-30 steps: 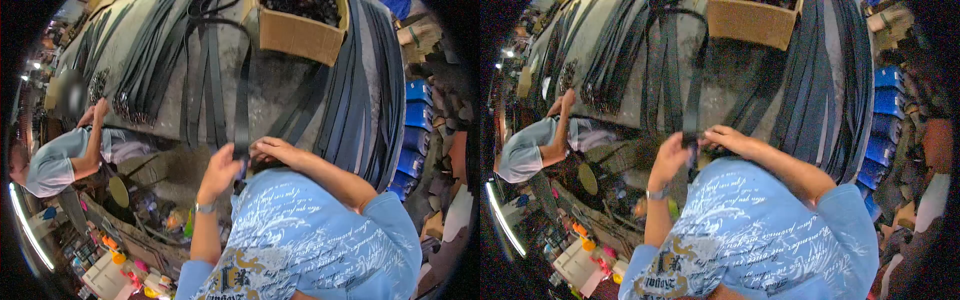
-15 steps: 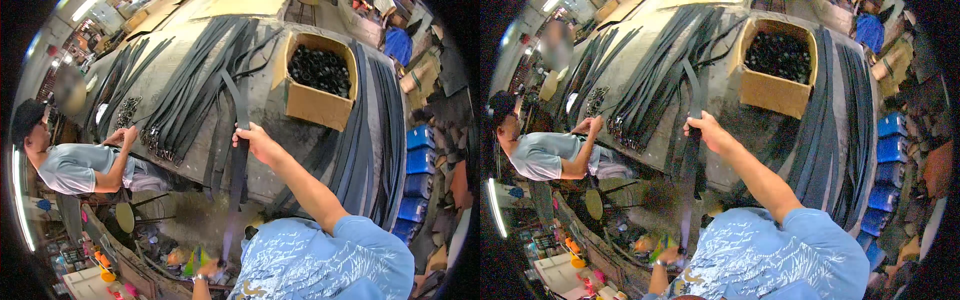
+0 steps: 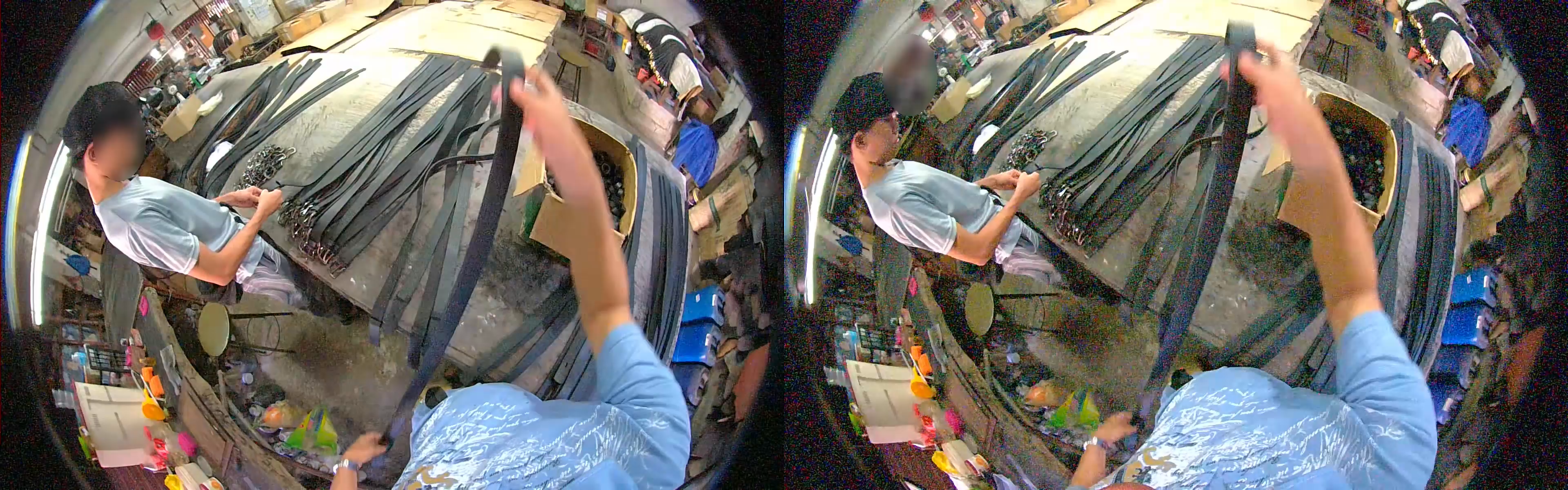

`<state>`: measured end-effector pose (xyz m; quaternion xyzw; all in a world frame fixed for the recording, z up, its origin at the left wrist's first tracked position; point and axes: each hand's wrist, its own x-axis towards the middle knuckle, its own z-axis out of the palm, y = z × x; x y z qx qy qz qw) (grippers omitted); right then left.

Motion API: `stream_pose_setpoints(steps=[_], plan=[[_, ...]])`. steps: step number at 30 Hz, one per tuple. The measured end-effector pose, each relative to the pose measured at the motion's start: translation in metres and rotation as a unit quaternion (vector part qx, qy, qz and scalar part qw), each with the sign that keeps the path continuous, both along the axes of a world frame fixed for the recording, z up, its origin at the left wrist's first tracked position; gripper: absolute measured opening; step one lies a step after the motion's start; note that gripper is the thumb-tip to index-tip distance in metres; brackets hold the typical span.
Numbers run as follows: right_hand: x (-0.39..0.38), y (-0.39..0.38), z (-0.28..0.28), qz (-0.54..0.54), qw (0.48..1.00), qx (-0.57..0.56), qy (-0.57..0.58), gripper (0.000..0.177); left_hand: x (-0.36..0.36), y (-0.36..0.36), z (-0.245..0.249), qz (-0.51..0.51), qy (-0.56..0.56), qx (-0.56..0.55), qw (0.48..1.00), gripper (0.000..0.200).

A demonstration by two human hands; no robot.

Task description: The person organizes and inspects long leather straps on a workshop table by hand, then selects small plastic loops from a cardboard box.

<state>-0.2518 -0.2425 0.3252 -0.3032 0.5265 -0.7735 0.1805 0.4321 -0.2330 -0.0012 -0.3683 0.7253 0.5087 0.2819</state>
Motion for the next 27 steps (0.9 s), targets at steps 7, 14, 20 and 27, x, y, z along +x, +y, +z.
stream_pose_setpoints(steps=[7,14,20,27], plan=[[-0.073,0.005,0.12,-0.302,0.923,0.125,0.205,0.062,-0.228,-0.057,0.089,0.17,0.24,0.106,0.95,0.037],[0.028,0.146,-0.045,-0.231,0.876,0.244,0.345,0.059,-0.335,-0.069,-0.025,0.238,0.283,0.143,0.918,0.044],[0.118,0.303,-0.17,-0.275,0.874,0.391,0.086,0.055,-0.331,-0.05,0.014,0.191,0.25,0.024,0.949,0.041],[0.221,0.4,-0.246,-0.337,0.768,0.545,-0.014,0.039,-0.298,-0.066,0.037,-0.034,0.199,-0.314,0.928,0.031]])
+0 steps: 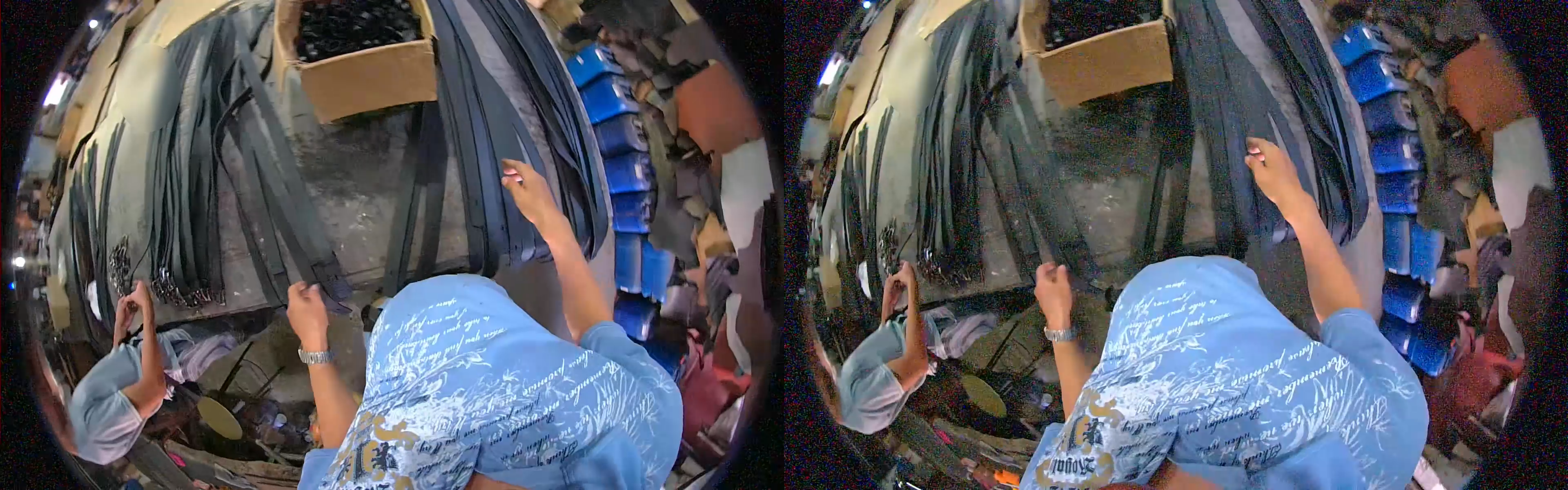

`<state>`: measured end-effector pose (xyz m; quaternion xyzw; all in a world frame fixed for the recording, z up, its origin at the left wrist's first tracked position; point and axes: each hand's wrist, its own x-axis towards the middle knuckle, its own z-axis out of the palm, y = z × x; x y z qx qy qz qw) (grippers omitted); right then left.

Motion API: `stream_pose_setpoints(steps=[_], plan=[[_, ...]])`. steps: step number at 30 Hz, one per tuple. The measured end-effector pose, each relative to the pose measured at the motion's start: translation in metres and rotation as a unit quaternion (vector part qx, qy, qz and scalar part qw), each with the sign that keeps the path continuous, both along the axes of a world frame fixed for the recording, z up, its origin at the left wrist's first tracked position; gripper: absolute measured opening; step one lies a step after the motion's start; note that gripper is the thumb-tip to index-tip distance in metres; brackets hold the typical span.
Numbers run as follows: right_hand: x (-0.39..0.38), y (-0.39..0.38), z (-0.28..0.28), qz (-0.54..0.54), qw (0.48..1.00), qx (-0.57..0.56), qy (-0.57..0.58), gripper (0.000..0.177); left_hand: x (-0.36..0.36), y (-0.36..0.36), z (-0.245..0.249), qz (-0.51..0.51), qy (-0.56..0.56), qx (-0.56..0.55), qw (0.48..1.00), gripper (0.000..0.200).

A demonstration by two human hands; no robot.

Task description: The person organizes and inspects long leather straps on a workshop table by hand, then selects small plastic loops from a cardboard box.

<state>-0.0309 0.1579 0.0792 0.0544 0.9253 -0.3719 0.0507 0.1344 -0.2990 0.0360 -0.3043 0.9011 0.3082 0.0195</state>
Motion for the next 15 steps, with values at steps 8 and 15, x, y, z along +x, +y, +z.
stream_pose_setpoints(steps=[8,15], plan=[[0.047,-0.055,-0.044,0.076,0.989,-0.028,-0.121,0.043,-0.053,0.094,0.012,-0.226,0.036,0.155,0.961,0.038],[0.057,-0.128,-0.066,0.033,0.976,-0.044,-0.21,0.068,-0.079,0.132,-0.025,-0.28,-0.027,0.094,0.955,0.051]])
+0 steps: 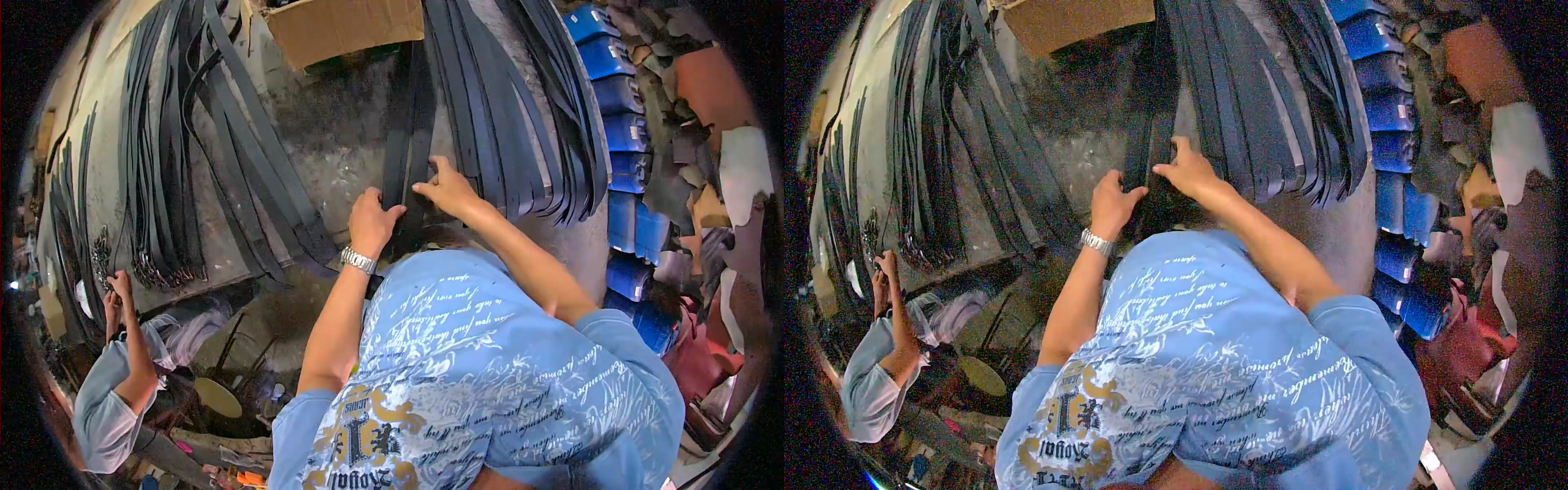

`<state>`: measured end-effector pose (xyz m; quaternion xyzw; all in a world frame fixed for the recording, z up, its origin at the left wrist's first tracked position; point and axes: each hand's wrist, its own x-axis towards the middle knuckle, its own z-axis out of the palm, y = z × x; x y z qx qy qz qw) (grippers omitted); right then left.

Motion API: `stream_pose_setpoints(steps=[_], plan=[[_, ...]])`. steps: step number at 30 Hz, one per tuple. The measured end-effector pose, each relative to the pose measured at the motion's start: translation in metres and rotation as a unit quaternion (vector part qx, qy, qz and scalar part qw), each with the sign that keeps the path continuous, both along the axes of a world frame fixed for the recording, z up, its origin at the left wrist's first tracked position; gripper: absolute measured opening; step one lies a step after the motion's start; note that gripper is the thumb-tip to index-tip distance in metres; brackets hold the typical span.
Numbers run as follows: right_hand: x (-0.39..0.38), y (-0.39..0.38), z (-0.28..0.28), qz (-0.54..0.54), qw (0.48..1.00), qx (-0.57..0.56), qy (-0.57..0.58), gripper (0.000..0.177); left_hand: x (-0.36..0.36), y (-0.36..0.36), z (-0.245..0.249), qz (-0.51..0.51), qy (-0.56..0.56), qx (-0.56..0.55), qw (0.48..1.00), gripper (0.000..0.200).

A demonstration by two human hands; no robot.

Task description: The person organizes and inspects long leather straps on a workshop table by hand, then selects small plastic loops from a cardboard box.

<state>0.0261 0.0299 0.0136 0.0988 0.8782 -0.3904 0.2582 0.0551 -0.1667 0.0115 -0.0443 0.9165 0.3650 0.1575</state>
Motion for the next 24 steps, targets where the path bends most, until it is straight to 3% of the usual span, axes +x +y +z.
stream_pose_setpoints(steps=[1,4,7,8,11,12,21,24], plan=[[-0.002,0.002,-0.003,-0.004,1.0,-0.003,0.004,0.067,-0.002,-0.001,0.002,-0.013,-0.043,-0.003,0.999,0.052],[-0.007,0.012,-0.014,-0.015,0.999,-0.042,-0.008,0.065,-0.003,-0.005,-0.007,-0.017,-0.038,-0.005,0.999,0.051],[-0.004,0.023,-0.016,-0.046,0.994,-0.089,-0.035,0.065,-0.002,-0.017,-0.024,0.052,-0.068,0.071,0.994,0.051],[-0.004,0.028,-0.017,-0.051,0.992,-0.104,-0.041,0.065,-0.002,-0.019,-0.025,0.066,-0.027,0.078,0.994,0.042],[-0.002,0.035,-0.015,-0.058,0.986,-0.142,-0.065,0.063,-0.004,-0.033,-0.023,0.116,-0.149,0.271,0.944,0.03],[-0.004,0.038,-0.011,-0.052,0.984,-0.15,-0.08,0.063,-0.003,-0.034,-0.027,0.126,-0.153,0.285,0.938,0.022],[-0.015,0.053,-0.011,-0.008,0.971,-0.21,-0.114,0.062,0.0,-0.022,-0.02,0.183,-0.111,0.179,0.96,0.033],[-0.02,0.058,-0.009,0.013,0.963,-0.232,-0.137,0.06,0.007,-0.022,-0.014,0.202,-0.06,0.086,0.974,0.036]])
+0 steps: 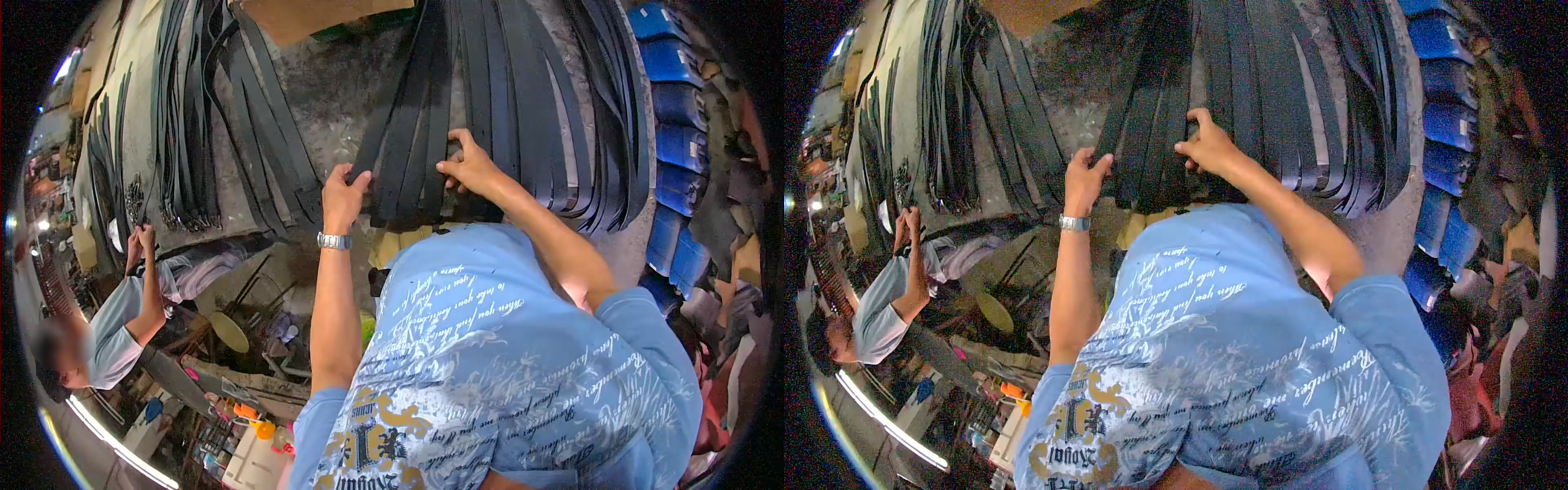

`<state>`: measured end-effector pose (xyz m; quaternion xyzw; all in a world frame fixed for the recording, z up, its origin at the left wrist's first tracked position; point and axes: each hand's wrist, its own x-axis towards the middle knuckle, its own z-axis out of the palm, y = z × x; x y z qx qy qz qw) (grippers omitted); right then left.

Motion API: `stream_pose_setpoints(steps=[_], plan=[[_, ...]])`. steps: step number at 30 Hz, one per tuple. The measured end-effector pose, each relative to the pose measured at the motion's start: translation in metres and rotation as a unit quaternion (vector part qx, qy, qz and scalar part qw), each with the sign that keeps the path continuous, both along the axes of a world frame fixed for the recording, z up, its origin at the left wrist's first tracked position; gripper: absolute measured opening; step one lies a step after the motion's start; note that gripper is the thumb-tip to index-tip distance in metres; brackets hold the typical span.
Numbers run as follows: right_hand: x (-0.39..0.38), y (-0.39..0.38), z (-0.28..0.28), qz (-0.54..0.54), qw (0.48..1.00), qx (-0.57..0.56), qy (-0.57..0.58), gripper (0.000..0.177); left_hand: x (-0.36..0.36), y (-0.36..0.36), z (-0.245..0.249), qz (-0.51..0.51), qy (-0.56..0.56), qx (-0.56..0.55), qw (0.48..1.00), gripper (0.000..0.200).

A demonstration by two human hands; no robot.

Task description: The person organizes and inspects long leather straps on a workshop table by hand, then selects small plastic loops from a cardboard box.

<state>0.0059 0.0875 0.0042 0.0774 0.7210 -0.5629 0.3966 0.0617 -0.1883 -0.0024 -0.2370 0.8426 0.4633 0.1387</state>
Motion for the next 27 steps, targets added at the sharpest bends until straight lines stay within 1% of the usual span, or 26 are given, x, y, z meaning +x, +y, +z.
stream_pose_setpoints(steps=[3,4,6,9,10,11,13,17,20,22,23,26,27], plan=[[-0.005,0.003,-0.002,0.005,1.0,-0.023,-0.018,0.058,0.009,-0.001,0.001,-0.012,0.041,-0.081,0.996,0.034],[-0.006,0.003,0.001,0.004,0.999,-0.025,-0.023,0.057,0.009,0.001,0.001,-0.022,0.084,-0.161,0.983,0.034],[-0.004,0.003,-0.002,-0.005,0.999,-0.028,-0.03,0.057,0.016,0.01,0.008,-0.047,0.162,-0.316,0.934,0.034],[-0.005,0.003,-0.01,-0.018,0.999,-0.03,-0.025,0.058,0.016,0.035,0.025,-0.062,0.17,-0.263,0.948,0.035],[-0.004,0.003,-0.009,-0.018,0.999,-0.027,-0.025,0.058,0.017,0.04,0.019,-0.081,0.2,-0.284,0.934,0.036],[-0.004,0.002,-0.007,-0.016,0.999,-0.023,-0.024,0.057,0.016,0.048,0.021,-0.075,0.18,-0.262,0.945,0.036],[-0.006,0.001,-0.003,-0.005,0.999,-0.014,-0.029,0.057,0.017,0.055,0.012,-0.084,0.176,-0.259,0.946,0.038],[-0.005,-0.002,0.005,-0.008,1.0,-0.003,-0.022,0.056,0.017,0.051,0.009,-0.111,0.178,-0.255,0.944,0.037],[-0.003,-0.005,0.003,-0.017,1.0,0.014,-0.014,0.055,0.015,0.045,0.01,-0.122,0.174,-0.233,0.949,0.039],[-0.001,-0.005,0.002,-0.017,1.0,0.014,-0.005,0.053,0.013,0.043,0.006,-0.01,0.168,-0.116,0.979,0.041],[-0.001,-0.005,0.001,-0.019,1.0,0.014,0.002,0.052,0.011,0.042,0.002,0.045,0.165,-0.056,0.984,0.042],[0.001,-0.007,0.004,-0.015,0.999,0.038,0.0,0.047,0.003,0.024,-0.018,-0.052,0.186,-0.229,0.954,0.043],[0.003,-0.008,0.001,-0.015,0.999,0.049,0.017,0.044,-0.002,0.023,-0.012,-0.056,0.164,-0.235,0.956,0.04]])
